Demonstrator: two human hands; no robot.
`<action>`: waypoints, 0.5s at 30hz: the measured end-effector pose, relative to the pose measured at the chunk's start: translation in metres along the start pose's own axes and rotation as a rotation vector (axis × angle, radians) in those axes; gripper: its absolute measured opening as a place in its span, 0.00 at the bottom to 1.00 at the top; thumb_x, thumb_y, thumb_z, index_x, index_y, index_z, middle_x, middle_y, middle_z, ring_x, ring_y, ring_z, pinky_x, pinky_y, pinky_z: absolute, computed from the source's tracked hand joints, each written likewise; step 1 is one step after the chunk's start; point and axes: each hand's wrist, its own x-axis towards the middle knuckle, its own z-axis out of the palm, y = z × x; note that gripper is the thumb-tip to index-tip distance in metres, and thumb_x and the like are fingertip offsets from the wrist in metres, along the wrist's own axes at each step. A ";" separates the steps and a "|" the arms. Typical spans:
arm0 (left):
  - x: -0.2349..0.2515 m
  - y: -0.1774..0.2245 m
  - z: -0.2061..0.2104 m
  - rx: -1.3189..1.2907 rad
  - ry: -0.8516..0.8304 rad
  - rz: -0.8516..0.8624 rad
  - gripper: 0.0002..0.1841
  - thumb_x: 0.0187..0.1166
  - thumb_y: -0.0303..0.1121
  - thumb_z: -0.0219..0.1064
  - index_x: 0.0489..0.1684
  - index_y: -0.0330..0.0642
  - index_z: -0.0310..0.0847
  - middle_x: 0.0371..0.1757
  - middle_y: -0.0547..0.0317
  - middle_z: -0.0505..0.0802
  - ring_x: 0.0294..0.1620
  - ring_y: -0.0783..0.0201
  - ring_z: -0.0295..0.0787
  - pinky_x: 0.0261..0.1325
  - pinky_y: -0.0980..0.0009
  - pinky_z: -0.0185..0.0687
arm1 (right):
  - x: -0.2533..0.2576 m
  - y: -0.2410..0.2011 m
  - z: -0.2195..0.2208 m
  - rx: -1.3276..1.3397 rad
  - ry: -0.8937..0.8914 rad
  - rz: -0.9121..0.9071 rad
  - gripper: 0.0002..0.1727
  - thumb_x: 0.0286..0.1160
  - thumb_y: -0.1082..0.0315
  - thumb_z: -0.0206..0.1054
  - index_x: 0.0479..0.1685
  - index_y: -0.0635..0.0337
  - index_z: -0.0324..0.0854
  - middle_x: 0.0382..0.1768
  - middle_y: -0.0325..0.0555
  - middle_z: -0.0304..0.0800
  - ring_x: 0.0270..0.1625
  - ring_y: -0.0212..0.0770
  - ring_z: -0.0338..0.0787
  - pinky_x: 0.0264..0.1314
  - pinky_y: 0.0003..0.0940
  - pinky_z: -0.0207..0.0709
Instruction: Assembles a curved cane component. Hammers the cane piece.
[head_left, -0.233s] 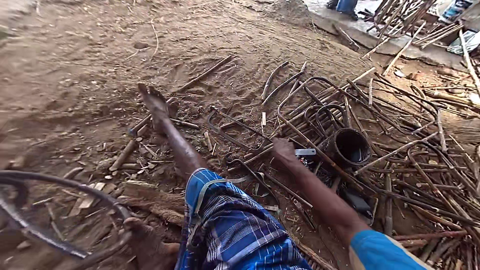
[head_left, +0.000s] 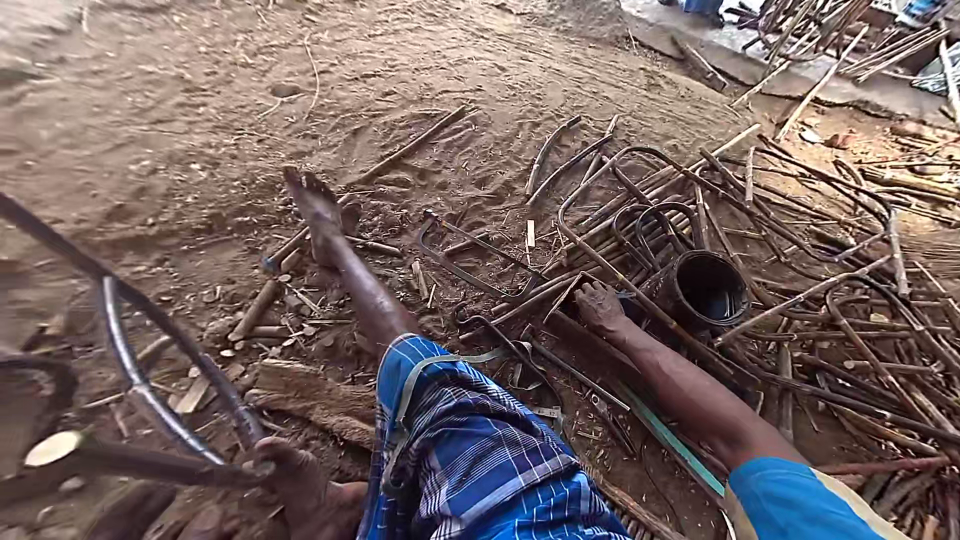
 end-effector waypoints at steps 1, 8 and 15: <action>0.003 -0.007 0.002 -0.014 0.054 -0.016 0.29 0.86 0.32 0.64 0.76 0.16 0.60 0.64 0.38 0.86 0.57 0.64 0.88 0.58 0.70 0.87 | -0.001 0.011 0.029 0.016 -0.231 0.089 0.18 0.82 0.78 0.49 0.39 0.67 0.89 0.43 0.63 0.90 0.55 0.66 0.88 0.60 0.65 0.76; -0.010 0.012 -0.002 0.056 0.288 -0.075 0.27 0.90 0.38 0.60 0.78 0.23 0.68 0.68 0.44 0.88 0.65 0.64 0.87 0.67 0.74 0.82 | 0.064 -0.041 -0.038 0.156 -0.673 0.488 0.14 0.83 0.62 0.61 0.57 0.60 0.84 0.52 0.62 0.90 0.53 0.66 0.91 0.48 0.68 0.82; -0.037 0.017 -0.014 -0.566 0.221 -0.018 0.36 0.90 0.53 0.50 0.91 0.45 0.43 0.82 0.53 0.73 0.74 0.62 0.81 0.69 0.62 0.85 | 0.089 -0.227 -0.107 1.262 -0.574 0.396 0.10 0.76 0.59 0.70 0.48 0.50 0.91 0.45 0.41 0.94 0.47 0.39 0.93 0.54 0.50 0.88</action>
